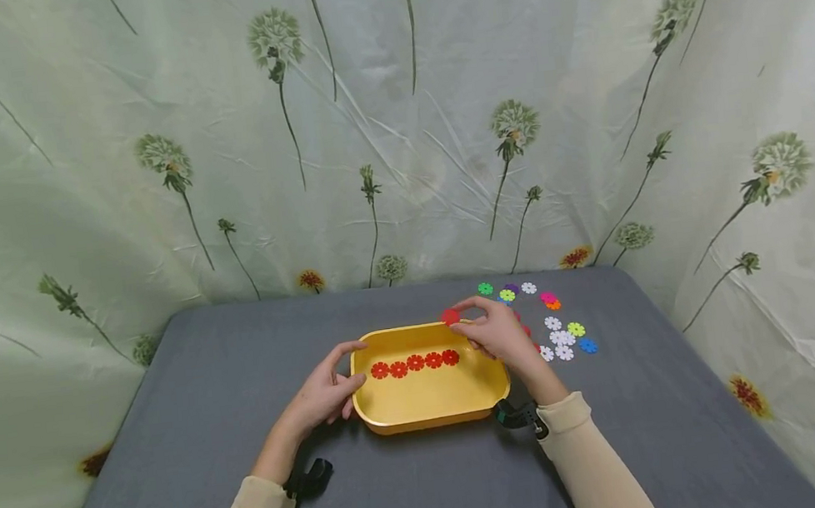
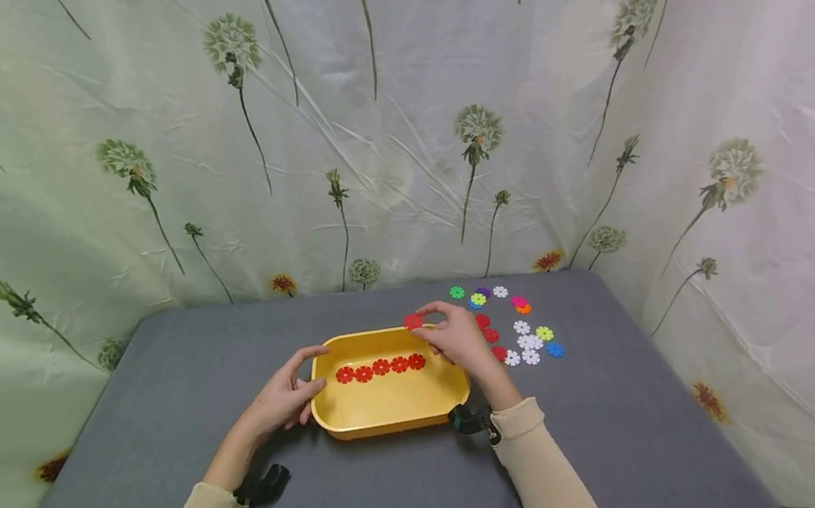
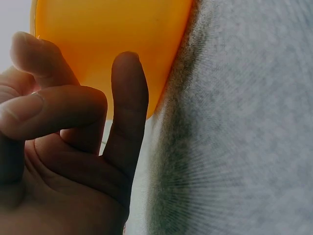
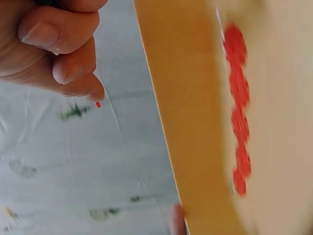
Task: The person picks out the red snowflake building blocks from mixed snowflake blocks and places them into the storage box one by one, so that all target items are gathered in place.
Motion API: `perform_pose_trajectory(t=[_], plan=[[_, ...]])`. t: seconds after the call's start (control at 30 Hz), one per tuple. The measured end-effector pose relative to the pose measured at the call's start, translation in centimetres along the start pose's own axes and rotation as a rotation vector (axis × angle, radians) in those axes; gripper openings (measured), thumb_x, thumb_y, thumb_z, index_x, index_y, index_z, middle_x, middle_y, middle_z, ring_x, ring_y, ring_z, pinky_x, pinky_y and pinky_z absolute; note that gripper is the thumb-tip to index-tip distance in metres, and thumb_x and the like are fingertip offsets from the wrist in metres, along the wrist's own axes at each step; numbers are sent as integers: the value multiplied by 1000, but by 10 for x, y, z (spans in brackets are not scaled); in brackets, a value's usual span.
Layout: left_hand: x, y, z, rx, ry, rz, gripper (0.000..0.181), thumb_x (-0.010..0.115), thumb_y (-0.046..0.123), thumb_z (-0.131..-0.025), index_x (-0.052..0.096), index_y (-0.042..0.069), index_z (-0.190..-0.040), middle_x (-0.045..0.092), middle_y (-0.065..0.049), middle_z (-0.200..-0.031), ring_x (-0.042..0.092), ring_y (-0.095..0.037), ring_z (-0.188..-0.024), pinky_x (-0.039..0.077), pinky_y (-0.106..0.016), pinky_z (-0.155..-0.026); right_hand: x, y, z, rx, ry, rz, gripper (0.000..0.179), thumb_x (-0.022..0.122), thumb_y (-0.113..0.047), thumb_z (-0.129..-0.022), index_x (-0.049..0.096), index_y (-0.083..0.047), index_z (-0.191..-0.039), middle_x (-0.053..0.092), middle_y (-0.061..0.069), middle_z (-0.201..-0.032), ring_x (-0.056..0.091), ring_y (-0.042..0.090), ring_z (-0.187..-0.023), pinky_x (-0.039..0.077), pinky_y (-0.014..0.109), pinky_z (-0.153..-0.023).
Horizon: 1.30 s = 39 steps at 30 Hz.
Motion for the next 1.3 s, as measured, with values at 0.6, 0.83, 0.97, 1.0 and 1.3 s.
perform_pose_trajectory(t=[0.6, 0.83, 0.97, 1.0, 1.3], plan=[[1, 0, -1, -13, -12, 2, 58, 61, 17, -107, 36, 19, -159, 59, 1, -55, 42, -12, -41, 36, -25, -41, 98, -15, -5, 23, -203, 185, 31, 80, -22, -94, 72, -15, -124, 55, -1, -54, 37, 11, -41, 33, 24, -41], [1, 4, -1, 5, -20, 6, 57, 60, 17, -107, 36, 21, -158, 58, 1, -55, 41, -13, -41, 36, -25, -42, 119, -18, -5, -40, -252, 331, 29, 84, -23, -92, 76, -15, -118, 56, -4, -56, 47, 11, -45, 36, 24, -46], [1, 4, -2, 1, -18, 2, 57, 60, 17, -106, 36, 21, -158, 58, 0, -54, 41, -13, -41, 36, -26, -42, 125, -17, -6, -65, -276, 405, 29, 85, -23, -91, 77, -14, -117, 55, -5, -56, 49, 9, -47, 35, 22, -48], [1, 4, -2, -1, -16, 3, 57, 60, 17, -106, 37, 21, -157, 58, 0, -54, 41, -13, -41, 36, -26, -42, 127, -17, -5, -67, -283, 419, 30, 86, -23, -90, 77, -13, -117, 55, -6, -57, 48, 9, -48, 34, 22, -49], [1, 3, -1, 0, -7, -14, 58, 60, 14, -105, 37, 19, -158, 58, 2, -53, 41, -12, -41, 36, -25, -42, 134, -13, -1, -98, -318, 480, 28, 87, -22, -89, 80, -13, -114, 63, -7, -72, 44, 9, -57, 34, 23, -55]])
Point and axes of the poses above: each hand's wrist, its own z-axis away from the middle knuckle, its own x-axis out of the palm, y = z × x, the point moved 7 cm from there along -z, towards the middle knuckle
